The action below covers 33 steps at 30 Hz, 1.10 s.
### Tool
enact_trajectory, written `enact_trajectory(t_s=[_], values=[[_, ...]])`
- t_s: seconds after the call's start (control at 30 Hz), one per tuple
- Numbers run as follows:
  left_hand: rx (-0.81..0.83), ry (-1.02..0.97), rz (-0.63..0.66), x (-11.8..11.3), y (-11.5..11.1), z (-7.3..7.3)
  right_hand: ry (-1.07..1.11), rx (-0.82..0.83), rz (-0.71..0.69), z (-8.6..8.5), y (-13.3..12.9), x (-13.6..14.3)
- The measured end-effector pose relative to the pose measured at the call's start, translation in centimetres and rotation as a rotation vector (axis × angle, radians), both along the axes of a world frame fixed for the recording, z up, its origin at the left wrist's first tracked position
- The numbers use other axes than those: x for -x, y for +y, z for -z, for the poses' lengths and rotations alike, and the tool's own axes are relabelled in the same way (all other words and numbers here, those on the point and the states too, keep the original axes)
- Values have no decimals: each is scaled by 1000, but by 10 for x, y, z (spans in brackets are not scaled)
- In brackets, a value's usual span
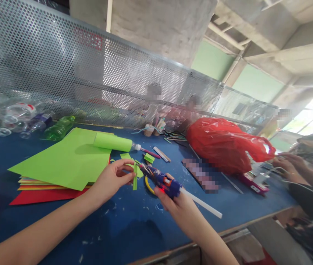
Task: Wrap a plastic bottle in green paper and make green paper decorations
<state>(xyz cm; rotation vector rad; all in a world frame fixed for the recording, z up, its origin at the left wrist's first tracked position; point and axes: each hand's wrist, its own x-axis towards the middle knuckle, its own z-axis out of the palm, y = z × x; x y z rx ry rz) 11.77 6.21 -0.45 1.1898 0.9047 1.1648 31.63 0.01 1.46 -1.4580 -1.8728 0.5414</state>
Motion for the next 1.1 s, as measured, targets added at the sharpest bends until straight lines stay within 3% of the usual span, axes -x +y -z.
enact_trajectory(t_s=[0.47,0.87,1.1], values=[[-13,43,-7,2,0,0,-20,-21,-4,-8,3,2],[-13,26,-18,2,2,3,-76,88,10,1,5,-5],[-16,44,-17,1,3,3,-77,44,48,-5,7,-2]])
